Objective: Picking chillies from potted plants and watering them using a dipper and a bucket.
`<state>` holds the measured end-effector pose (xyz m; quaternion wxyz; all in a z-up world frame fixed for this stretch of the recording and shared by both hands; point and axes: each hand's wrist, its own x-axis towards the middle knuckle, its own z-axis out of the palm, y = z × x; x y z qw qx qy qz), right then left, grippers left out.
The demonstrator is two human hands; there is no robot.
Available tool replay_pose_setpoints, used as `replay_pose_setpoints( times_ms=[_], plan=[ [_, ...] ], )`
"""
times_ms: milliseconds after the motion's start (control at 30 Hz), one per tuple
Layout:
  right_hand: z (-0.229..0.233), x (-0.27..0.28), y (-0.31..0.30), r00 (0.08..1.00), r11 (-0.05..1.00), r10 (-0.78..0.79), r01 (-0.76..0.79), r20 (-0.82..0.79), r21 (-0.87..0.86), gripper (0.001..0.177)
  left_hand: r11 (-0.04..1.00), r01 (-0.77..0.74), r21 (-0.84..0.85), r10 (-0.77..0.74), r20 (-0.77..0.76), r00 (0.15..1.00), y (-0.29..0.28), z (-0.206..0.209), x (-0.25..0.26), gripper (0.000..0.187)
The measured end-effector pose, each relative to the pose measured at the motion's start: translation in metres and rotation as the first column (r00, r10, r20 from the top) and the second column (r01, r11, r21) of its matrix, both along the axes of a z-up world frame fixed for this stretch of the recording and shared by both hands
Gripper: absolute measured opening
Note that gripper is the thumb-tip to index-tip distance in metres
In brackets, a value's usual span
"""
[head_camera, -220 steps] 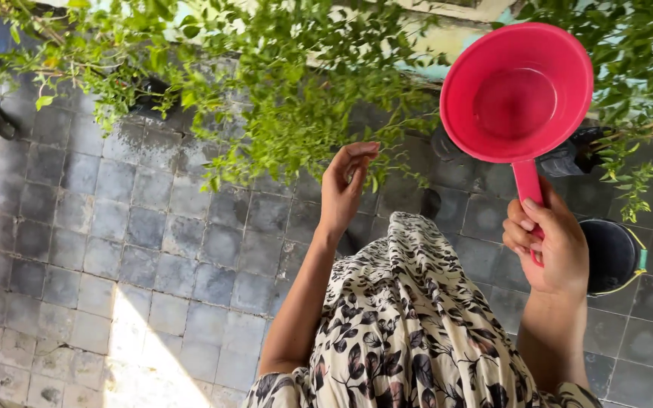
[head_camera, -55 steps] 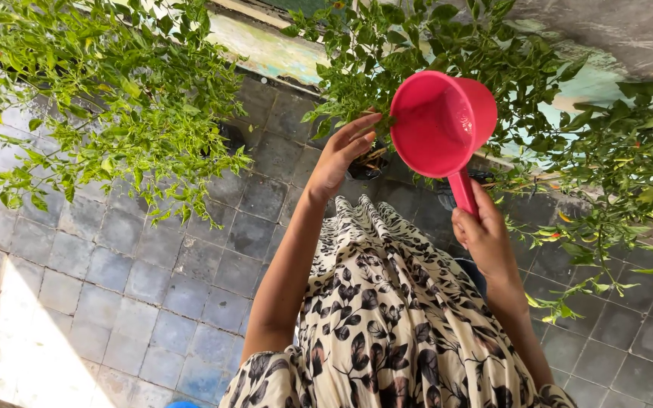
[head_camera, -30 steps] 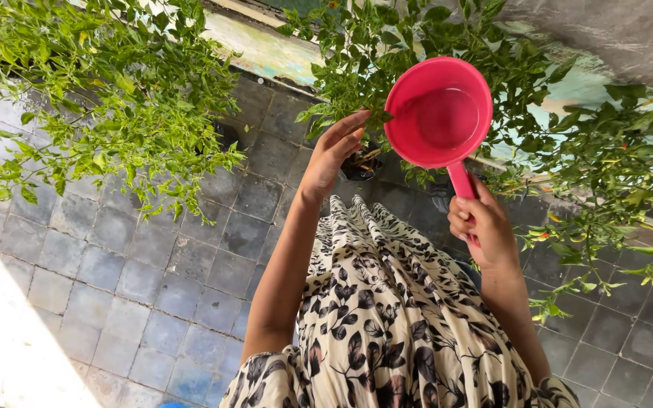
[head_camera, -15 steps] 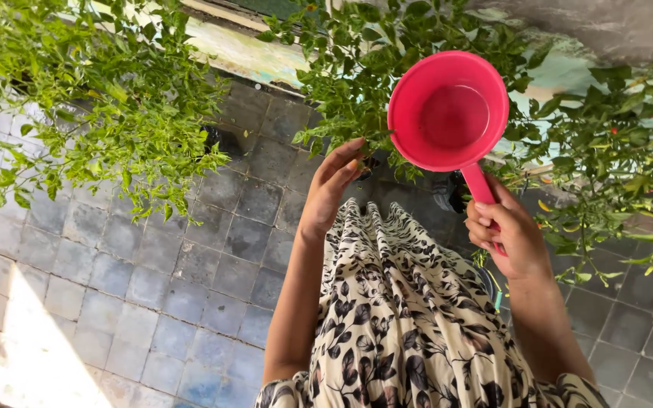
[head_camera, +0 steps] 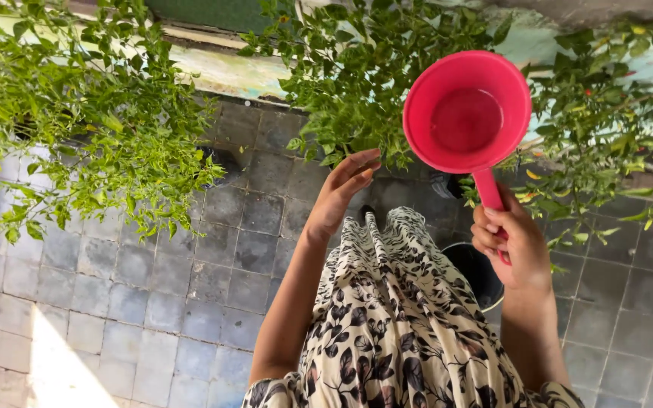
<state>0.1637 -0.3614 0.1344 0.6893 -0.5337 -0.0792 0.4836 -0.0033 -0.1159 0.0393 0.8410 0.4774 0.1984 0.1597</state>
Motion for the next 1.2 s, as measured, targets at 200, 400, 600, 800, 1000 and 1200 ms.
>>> replay_pose_setpoints(
  times_ms=[200, 400, 600, 800, 1000, 1200],
  plan=[
    [-0.007, -0.002, -0.044, 0.989, 0.989, -0.149, 0.149, 0.005, 0.005, 0.037, 0.996, 0.087, 0.001, -0.087, -0.031, 0.996, -0.018, -0.01, 0.005, 0.053],
    [0.007, 0.006, -0.08, 0.968, 0.969, -0.244, 0.245, 0.063, -0.009, 0.042, 0.981, 0.193, 0.013, -0.192, -0.053, 0.98, -0.04, -0.012, 0.022, 0.054],
    [0.003, 0.036, -0.13, 0.954, 0.955, -0.295, 0.293, 0.06, 0.043, 0.038, 0.98, 0.197, 0.016, -0.196, -0.018, 0.98, -0.055, -0.013, 0.052, 0.054],
    [0.014, 0.073, -0.162, 0.926, 0.93, -0.356, 0.364, 0.127, -0.044, 0.045, 0.977, 0.213, -0.033, -0.212, 0.027, 0.977, -0.088, -0.025, 0.105, 0.053],
    [0.011, 0.115, -0.191, 0.923, 0.928, -0.357, 0.368, 0.144, -0.055, 0.039, 0.971, 0.24, -0.022, -0.238, 0.058, 0.969, -0.14, -0.068, 0.166, 0.051],
    [0.004, 0.149, -0.198, 0.931, 0.936, -0.332, 0.345, 0.155, -0.071, 0.044, 0.878, 0.4, 0.262, -0.376, -0.139, 0.916, -0.186, -0.077, 0.217, 0.057]
  ],
)
